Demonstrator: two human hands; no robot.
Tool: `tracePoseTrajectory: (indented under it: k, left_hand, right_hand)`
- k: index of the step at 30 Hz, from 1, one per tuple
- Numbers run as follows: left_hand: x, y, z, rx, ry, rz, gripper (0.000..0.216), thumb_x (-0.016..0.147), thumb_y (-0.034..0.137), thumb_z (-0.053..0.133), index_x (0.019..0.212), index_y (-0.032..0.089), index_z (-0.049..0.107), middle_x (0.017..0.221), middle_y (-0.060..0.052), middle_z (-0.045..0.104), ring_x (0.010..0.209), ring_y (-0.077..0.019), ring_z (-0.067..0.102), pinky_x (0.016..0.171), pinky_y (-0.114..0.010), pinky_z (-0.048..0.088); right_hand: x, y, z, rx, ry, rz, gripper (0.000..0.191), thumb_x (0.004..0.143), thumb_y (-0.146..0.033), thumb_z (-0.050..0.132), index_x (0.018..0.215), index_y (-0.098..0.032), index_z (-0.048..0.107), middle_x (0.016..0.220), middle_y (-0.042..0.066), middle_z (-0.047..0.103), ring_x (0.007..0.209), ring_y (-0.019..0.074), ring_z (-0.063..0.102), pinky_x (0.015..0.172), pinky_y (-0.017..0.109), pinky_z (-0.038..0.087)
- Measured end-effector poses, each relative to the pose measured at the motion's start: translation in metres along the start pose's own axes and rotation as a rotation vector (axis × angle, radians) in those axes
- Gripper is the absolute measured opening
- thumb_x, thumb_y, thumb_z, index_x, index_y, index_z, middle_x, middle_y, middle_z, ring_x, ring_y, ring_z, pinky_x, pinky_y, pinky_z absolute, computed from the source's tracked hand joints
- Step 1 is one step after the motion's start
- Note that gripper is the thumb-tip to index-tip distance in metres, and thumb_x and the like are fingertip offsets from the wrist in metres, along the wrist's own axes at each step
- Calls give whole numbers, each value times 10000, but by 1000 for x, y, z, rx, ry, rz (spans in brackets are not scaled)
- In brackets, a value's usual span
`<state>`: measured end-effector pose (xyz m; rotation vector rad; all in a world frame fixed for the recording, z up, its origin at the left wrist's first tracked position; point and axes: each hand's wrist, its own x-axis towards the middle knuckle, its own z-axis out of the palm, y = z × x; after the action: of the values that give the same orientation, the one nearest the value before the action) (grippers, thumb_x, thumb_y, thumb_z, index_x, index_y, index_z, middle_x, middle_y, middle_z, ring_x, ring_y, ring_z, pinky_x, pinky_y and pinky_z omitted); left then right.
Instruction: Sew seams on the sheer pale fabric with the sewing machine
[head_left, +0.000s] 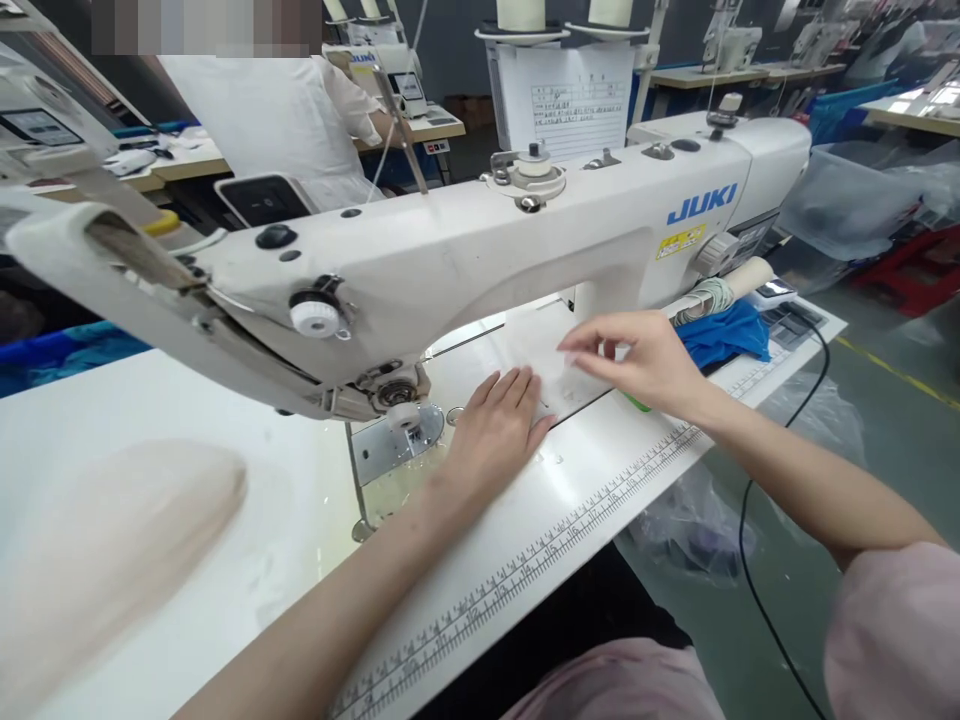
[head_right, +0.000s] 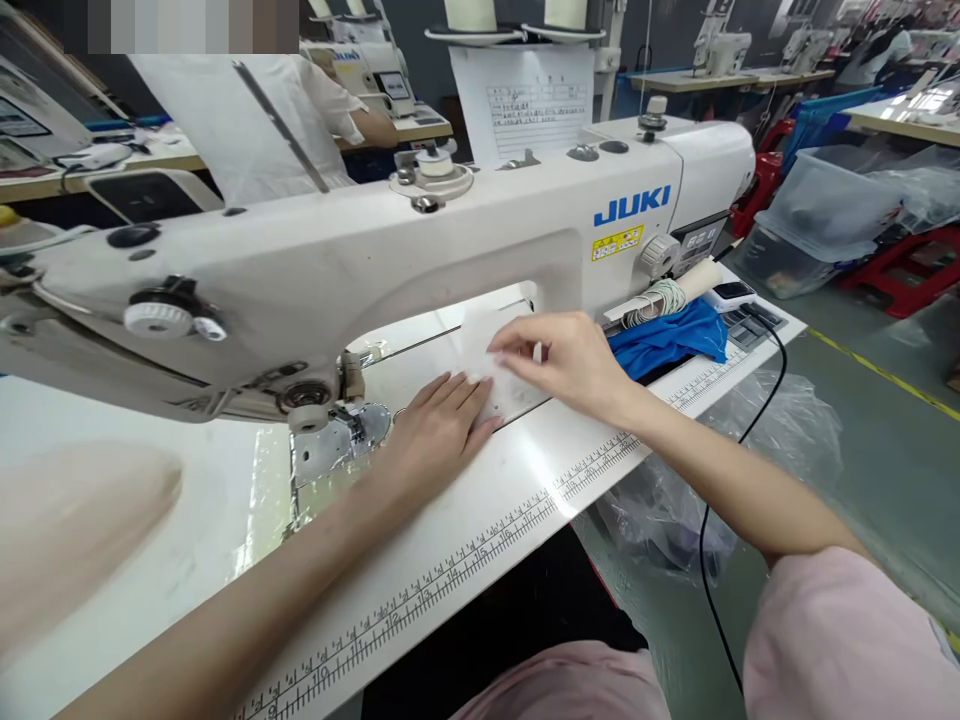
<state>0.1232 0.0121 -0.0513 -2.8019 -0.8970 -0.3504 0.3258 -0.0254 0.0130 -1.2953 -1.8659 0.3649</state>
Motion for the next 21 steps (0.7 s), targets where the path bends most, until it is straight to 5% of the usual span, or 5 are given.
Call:
tracePoseTrajectory:
  k: [3,7,10,14,21]
  left_hand:
    - [2,2,-2,-22,-15,-12,477,986,347,366,1318,38,512,1410,-176,496,1306,-276,486,1125,-451,370]
    - [-16,-1,-15,-56,122,1,403,975,315,405,1274,84,546,1350,-140,572,1200,-280,572,999,-444,471]
    - [-51,-5,-41,-182,200,-65,281,973,292,407,941,153,650,952,-59,717,830,-208,661,694,-341,509]
    - [-101,0,-80,-650,248,-390,395,980,294,400,613,180,495,560,35,502,507,-88,471,513,-237,378]
    - [-135,18,-88,-1080,27,-543,205,843,372,634,778,197,549,727,24,570,669,-115,516,604,-234,427]
  right_hand:
    - [-20,-37,-4,288,-526,129,118,801,-280,714,770,-168,733,680,-14,692,584,77,578,541,189,407]
    - [-47,-66,17,442,-747,226,176,772,-280,745,687,-146,668,567,-52,586,520,42,488,481,161,346]
    - [-54,-71,41,639,-638,312,242,767,-325,747,664,-152,613,567,-60,543,529,46,446,490,174,348]
    - [-51,-79,69,816,-413,345,270,778,-352,734,650,-165,588,599,-58,522,552,55,431,516,195,357]
    - [-46,-97,112,915,-395,340,310,834,-358,678,618,-174,553,571,-61,489,541,60,411,524,212,343]
